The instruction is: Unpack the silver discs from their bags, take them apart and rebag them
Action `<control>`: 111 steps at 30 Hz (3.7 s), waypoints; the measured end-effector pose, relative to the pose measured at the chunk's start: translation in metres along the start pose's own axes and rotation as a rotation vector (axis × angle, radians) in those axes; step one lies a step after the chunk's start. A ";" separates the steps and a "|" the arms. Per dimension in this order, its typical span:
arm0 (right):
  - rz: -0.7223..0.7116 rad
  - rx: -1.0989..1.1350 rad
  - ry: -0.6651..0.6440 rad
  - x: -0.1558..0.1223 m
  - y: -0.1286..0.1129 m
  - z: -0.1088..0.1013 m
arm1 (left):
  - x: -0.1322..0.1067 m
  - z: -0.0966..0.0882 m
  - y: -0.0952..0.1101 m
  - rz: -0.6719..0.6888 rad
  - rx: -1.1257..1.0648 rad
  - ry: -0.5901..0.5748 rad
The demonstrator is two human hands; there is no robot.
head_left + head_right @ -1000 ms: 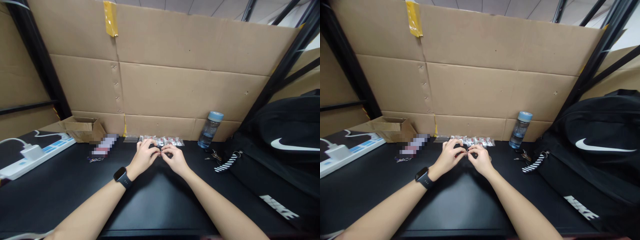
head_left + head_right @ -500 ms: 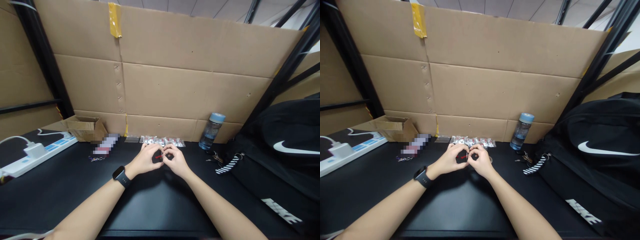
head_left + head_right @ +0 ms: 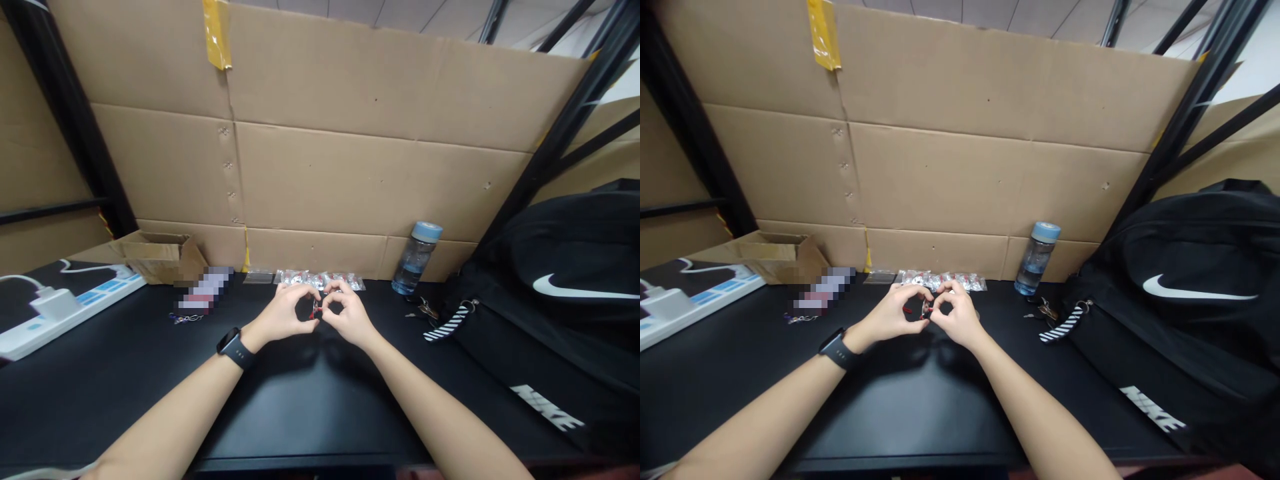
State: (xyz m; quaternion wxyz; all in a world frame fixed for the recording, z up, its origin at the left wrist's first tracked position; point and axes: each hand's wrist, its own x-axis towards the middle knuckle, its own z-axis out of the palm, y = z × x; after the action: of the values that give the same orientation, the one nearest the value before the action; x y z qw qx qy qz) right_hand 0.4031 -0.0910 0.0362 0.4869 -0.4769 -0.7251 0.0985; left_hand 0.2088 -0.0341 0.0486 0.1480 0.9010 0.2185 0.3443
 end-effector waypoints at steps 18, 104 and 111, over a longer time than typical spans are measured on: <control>0.027 -0.060 -0.131 0.007 0.015 -0.020 | -0.006 0.001 -0.030 -0.026 0.038 -0.141; 0.160 0.386 -0.064 0.000 0.001 -0.002 | -0.001 0.021 -0.009 -0.127 -0.262 0.182; 0.199 0.443 -0.066 0.000 -0.003 0.001 | -0.002 0.019 -0.006 -0.101 -0.236 0.155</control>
State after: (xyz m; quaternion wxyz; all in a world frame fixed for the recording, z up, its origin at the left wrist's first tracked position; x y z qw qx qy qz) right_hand 0.4009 -0.0921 0.0373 0.5435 -0.4241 -0.6508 0.3180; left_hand 0.2187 -0.0319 0.0314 0.2526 0.8360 0.2324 0.4281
